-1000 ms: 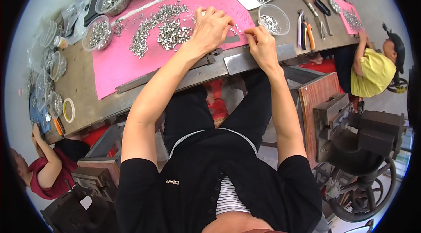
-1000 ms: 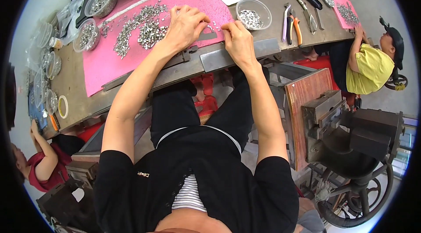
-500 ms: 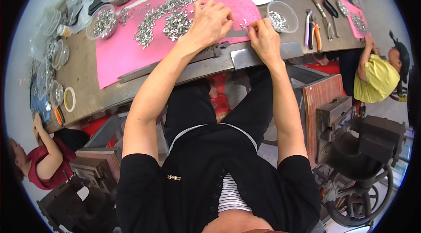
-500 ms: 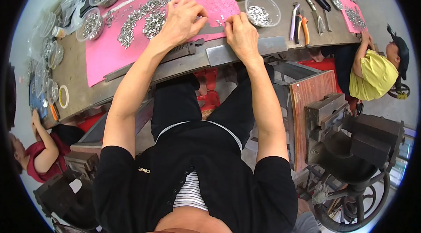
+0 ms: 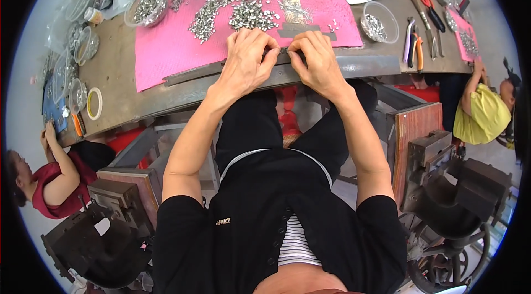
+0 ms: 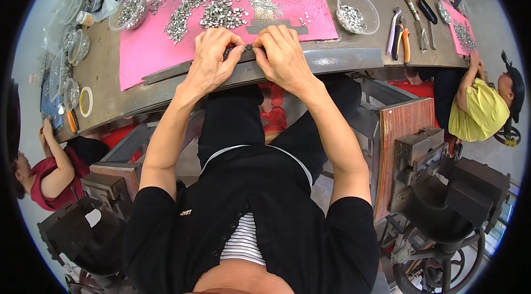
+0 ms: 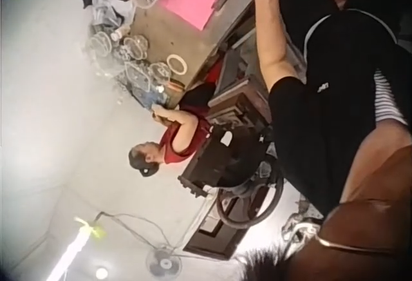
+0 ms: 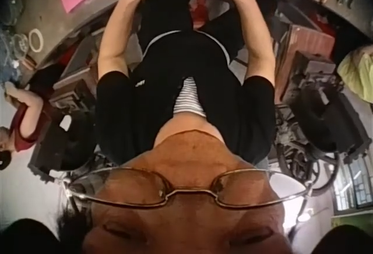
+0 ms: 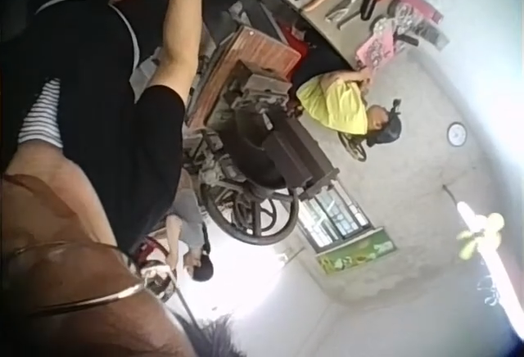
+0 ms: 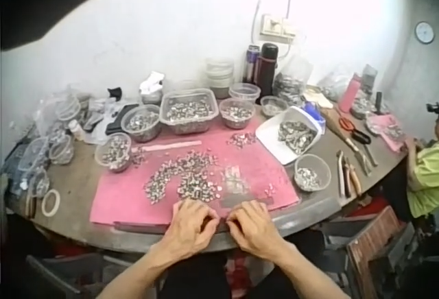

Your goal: Assembling small metal components onto a strip and using a manual press to secure them.

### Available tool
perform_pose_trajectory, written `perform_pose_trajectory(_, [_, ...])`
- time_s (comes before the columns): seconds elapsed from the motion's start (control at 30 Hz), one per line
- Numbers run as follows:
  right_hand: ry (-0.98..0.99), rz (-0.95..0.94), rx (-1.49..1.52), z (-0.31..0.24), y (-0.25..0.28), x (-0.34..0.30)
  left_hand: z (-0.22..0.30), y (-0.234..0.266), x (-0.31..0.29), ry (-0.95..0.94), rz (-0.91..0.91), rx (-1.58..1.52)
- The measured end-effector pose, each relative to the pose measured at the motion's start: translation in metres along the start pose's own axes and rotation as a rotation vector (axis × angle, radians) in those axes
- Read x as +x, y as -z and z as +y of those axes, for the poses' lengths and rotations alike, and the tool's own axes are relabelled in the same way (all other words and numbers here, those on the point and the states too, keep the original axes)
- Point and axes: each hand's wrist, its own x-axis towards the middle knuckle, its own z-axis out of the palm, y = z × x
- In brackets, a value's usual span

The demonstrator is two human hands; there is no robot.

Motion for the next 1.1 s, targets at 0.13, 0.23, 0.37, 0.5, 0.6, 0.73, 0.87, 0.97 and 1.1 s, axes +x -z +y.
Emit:
perform_pose_trajectory(0.13, [0.084,-0.002,-0.066,0.0,-0.004,0.003,0.001,-0.008,-0.003,-0.08,0.116,0.045])
perform_pose_trajectory(0.23, [0.131,0.014,-0.094,-0.001,-0.006,0.003,0.003,-0.011,-0.002,-0.111,0.149,0.068])
perform_pose_trajectory(0.37, [0.124,0.043,-0.077,-0.001,-0.01,0.0,0.004,-0.012,-0.004,-0.12,0.156,0.078])
perform_pose_trajectory(0.5, [0.172,0.065,-0.136,0.001,-0.017,-0.001,0.002,-0.01,-0.006,-0.136,0.155,0.075])
perform_pose_trajectory(0.6, [0.193,0.078,-0.166,-0.001,-0.015,0.0,0.003,-0.01,-0.006,-0.135,0.163,0.071])
perform_pose_trajectory(0.73, [0.196,0.029,-0.077,0.004,-0.004,0.001,0.003,-0.009,-0.005,-0.127,0.145,0.062])
perform_pose_trajectory(0.87, [-0.064,0.19,-0.048,0.033,0.02,-0.007,0.002,-0.01,-0.005,-0.137,0.148,0.04])
perform_pose_trajectory(0.97, [-0.325,0.231,-0.082,0.057,0.039,-0.009,0.001,-0.011,-0.005,-0.144,0.143,0.052])
perform_pose_trajectory(1.1, [-0.355,0.215,-0.087,0.076,0.044,-0.014,0.002,-0.012,-0.003,-0.143,0.122,0.04])
